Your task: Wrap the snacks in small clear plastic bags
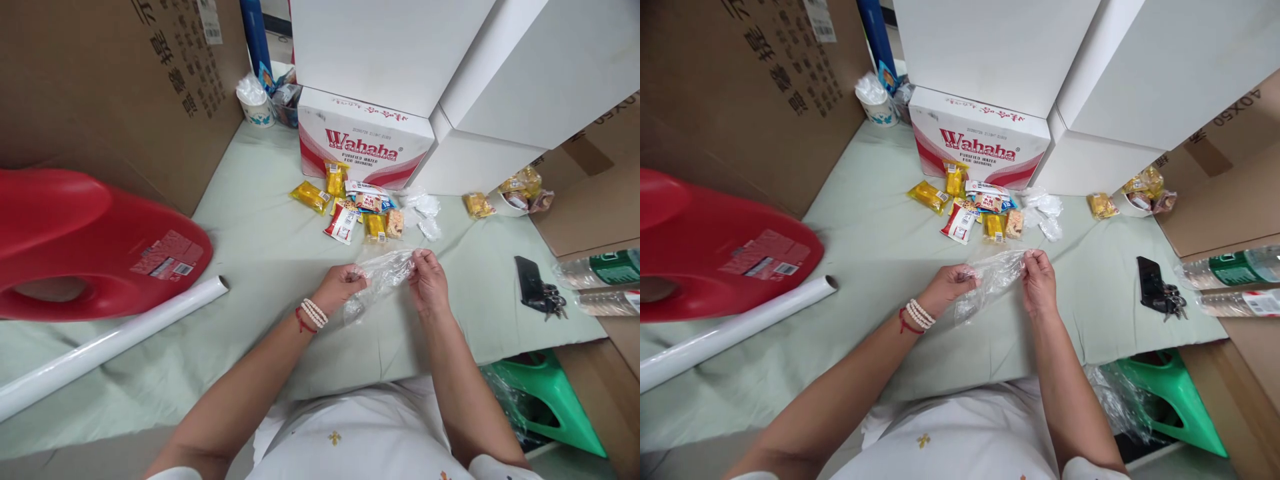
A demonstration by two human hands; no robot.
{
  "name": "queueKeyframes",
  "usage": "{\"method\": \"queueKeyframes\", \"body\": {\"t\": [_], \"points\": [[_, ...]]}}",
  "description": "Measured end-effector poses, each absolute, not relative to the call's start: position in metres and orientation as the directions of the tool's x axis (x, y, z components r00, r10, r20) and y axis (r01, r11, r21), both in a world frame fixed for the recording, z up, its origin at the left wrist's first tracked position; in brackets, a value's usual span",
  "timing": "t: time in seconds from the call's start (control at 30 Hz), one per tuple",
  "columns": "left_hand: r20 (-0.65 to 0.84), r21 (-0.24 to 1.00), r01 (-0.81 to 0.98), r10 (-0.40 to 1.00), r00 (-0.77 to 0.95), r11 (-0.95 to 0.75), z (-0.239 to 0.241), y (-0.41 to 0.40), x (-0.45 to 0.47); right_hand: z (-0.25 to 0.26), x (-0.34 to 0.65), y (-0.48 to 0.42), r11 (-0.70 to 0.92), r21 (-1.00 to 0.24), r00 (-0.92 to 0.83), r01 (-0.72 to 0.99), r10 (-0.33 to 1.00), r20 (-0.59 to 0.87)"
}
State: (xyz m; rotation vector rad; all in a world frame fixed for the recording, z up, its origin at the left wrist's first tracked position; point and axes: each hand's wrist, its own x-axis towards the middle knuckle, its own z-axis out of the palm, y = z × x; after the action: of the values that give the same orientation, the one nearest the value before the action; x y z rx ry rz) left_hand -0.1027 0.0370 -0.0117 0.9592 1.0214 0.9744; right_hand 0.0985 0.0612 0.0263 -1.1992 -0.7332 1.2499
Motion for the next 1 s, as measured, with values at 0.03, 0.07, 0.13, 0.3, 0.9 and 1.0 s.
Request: {"method": "queueKeyframes", "body": {"t": [0.03, 0.07, 0.13, 0.3, 0.9, 1.0], "points": [[-0.194, 0.946, -0.215, 0.955, 0.226, 0.243, -0.011, 0.036, -0.103, 0.028, 0.098, 0.06, -0.075, -0.951, 0.219, -0.3, 0.965, -0.145], [-0.155, 0.943, -0.256, 0.961, 0.229, 0.213, -0.01, 0.036, -0.102, 0.03, 0.097, 0.059, -0.062, -0.952, 0.183, -0.3, 0.976, -0.121], [-0.091, 0.934, -0.32, 0.971, 0.222, 0.161, -0.009, 0.035, -0.101, 0.033, 0.093, 0.053, -0.116, -0.949, 0.026, -0.293, 0.991, -0.129], [-0.173, 0.911, -0.376, 0.985, 0.026, 0.17, -0.015, 0.037, -0.098, 0.032, 0.089, 0.036, -0.303, -0.944, -0.185, -0.133, 0.943, -0.277], [-0.397, 0.763, -0.445, 0.883, 0.25, 0.469, -0.005, 0.042, -0.114, 0.023, 0.124, 0.04, -0.322, -0.944, 0.027, 0.079, 0.947, -0.321], [-0.382, 0.752, -0.457, 0.879, 0.284, 0.475, -0.005, 0.042, -0.115, 0.024, 0.128, 0.041, -0.322, -0.945, 0.048, 0.064, 0.946, -0.319]]}}
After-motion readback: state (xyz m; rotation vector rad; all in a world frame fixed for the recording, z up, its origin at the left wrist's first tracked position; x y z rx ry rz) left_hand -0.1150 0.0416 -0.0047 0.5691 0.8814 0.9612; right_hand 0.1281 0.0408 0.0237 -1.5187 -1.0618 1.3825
